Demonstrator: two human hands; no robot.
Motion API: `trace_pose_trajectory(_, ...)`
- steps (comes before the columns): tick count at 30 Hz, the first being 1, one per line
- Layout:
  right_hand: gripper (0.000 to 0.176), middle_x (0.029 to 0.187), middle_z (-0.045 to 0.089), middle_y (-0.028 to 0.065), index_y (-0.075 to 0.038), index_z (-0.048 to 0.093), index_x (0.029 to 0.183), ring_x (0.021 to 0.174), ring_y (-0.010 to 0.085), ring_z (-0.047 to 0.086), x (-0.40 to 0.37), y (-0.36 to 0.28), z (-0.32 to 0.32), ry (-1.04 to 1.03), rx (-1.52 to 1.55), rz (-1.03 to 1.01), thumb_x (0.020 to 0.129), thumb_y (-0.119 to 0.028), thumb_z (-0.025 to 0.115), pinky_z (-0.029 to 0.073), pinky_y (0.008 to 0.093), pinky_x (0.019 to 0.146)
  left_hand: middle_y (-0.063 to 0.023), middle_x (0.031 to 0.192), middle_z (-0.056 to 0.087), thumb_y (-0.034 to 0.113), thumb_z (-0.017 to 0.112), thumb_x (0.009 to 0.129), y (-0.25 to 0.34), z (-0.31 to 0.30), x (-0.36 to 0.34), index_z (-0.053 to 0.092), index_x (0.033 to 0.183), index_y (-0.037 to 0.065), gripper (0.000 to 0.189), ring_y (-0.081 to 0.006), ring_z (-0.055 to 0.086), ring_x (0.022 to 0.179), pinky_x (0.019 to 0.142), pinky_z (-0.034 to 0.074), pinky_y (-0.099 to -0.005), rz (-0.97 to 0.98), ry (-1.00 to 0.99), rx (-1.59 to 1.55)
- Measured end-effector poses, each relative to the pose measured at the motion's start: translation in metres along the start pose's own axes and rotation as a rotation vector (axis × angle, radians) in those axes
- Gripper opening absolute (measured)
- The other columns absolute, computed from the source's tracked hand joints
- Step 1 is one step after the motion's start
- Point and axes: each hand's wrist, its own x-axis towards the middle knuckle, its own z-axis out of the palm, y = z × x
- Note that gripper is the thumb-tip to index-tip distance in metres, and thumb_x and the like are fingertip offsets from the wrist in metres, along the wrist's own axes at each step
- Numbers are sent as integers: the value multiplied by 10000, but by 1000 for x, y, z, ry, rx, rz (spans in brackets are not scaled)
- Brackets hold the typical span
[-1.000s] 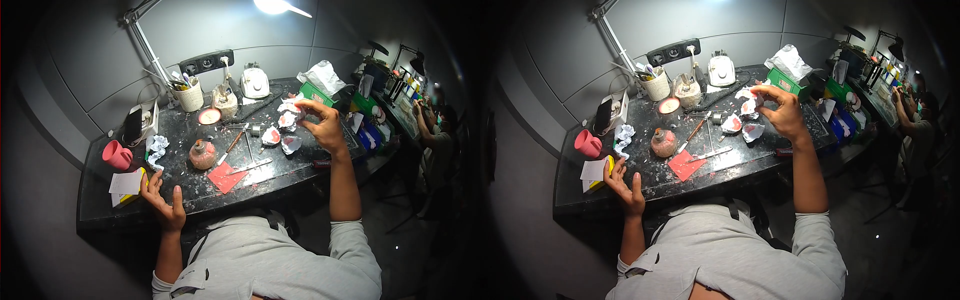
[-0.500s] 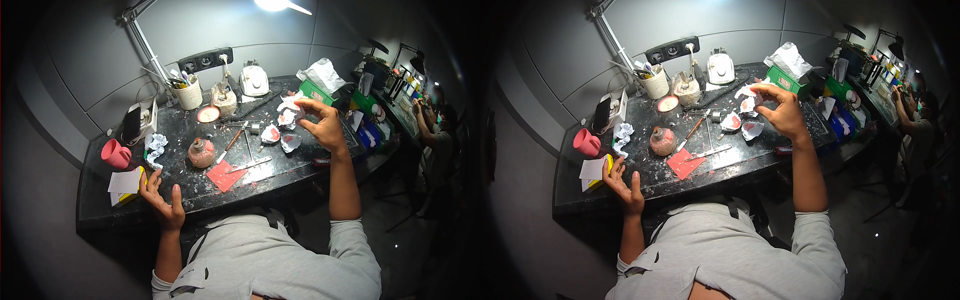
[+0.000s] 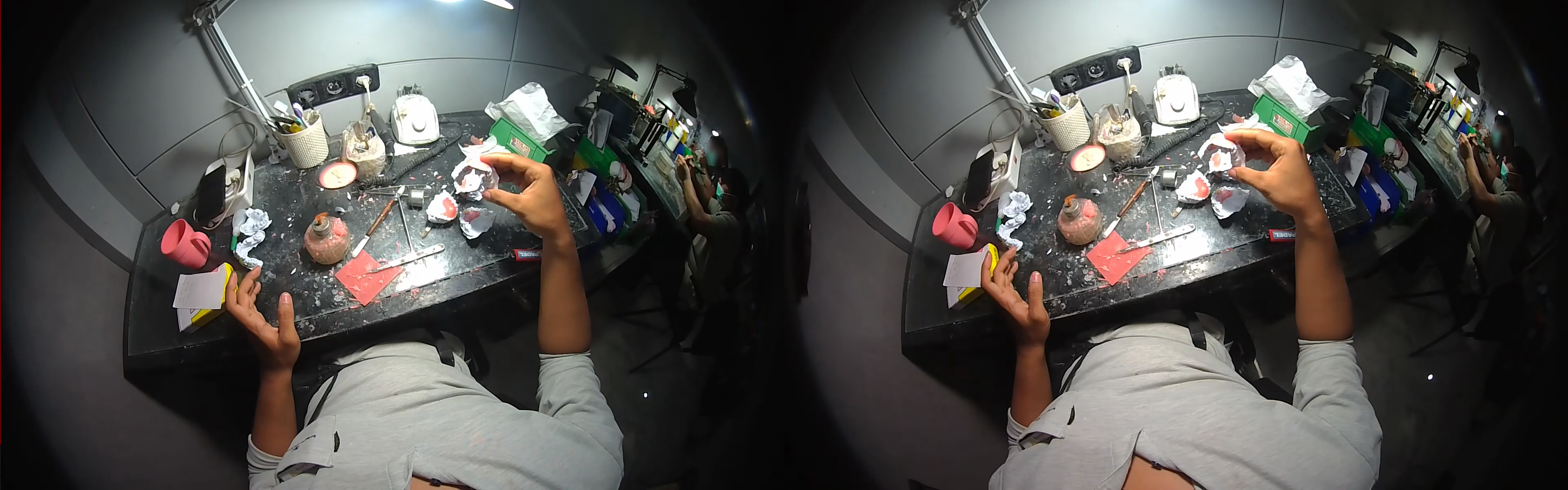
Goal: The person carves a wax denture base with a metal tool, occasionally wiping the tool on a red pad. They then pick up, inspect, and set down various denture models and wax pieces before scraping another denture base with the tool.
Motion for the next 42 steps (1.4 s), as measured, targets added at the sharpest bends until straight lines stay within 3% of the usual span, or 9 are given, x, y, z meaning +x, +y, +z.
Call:
trace_pose_trajectory(11, 497, 1185, 736, 101, 20, 697, 1246, 1071, 152, 696, -2, 9, -9, 41, -52, 8, 764, 83, 802, 550, 297, 979, -283, 1404, 488, 90, 625, 894, -2, 0, -1, 196, 1519, -56, 771, -353, 498, 1283, 1140, 348, -495, -5, 1, -4)
trace_pose_trajectory(14, 432, 1097, 765, 94, 11, 721, 1199, 978, 133, 716, -2, 32, -29, 302, -133, 151, 773, 49, 783, 572, 302, 874, -269, 1400, 497, 80, 604, 910, 0, -1, -1, 210, 1530, -7, 739, -342, 486, 1317, 1167, 311, -495, -17, -9, -7)
trace_pose_trajectory(16, 420, 1030, 778, 120, 4, 731, 1180, 933, 148, 732, -3, 49, -47, 343, -397, 314, 762, 15, 778, 574, 313, 846, -265, 1400, 498, 82, 606, 910, 1, -2, -1, 216, 1528, -7, 735, -340, 486, 1316, 1166, 311, -494, -18, -11, 1)
trace_pose_trajectory(20, 407, 983, 775, 175, -3, 734, 1169, 934, 235, 753, -6, 39, -40, 272, -636, 396, 763, -18, 756, 574, 352, 873, -259, 1401, 501, 88, 609, 912, 0, 0, -1, 228, 1525, -6, 728, -336, 487, 1316, 1162, 314, -489, -8, -8, 1)
trace_pose_trajectory(24, 320, 1019, 750, 220, 3, 741, 1111, 960, 374, 730, -14, 47, -28, 273, -751, 330, 801, -75, 740, 565, 419, 885, -259, 1402, 502, 92, 610, 915, 1, -1, -1, 229, 1525, -6, 726, -334, 487, 1317, 1161, 315, -488, -13, -4, -1)
trace_pose_trajectory(26, 268, 1027, 744, 204, 3, 746, 1067, 950, 361, 721, -20, 47, -20, 407, -895, 4, 817, -93, 752, 562, 419, 864, -260, 1401, 501, 90, 610, 914, 1, -1, -1, 232, 1525, -4, 724, -333, 487, 1319, 1160, 316, -489, -12, -13, 1)
trace_pose_trajectory(32, 267, 1011, 740, 183, 13, 740, 1042, 894, 305, 711, -31, 10, 14, 152, -581, 235, 837, -151, 784, 554, 397, 818, -260, 1398, 499, 83, 610, 909, 2, -1, -1, 237, 1520, -8, 721, -336, 483, 1327, 1158, 318, -492, -16, -15, 2)
trace_pose_trajectory(36, 292, 1003, 739, 184, 28, 740, 1033, 917, 305, 702, -31, 16, 28, 119, -608, 178, 839, -182, 801, 548, 402, 823, -258, 1397, 499, 85, 613, 907, 3, -1, 0, 237, 1520, -9, 725, -336, 482, 1329, 1157, 319, -491, -22, -9, 1)
trace_pose_trajectory(42, 523, 900, 706, 182, 31, 720, 989, 960, 356, 643, -20, 22, 67, 13, -717, 19, 783, -429, 858, 486, 445, 886, -255, 1398, 501, 86, 614, 905, 2, -1, -1, 238, 1517, -10, 725, -327, 486, 1320, 1150, 327, -489, -27, -17, 4)
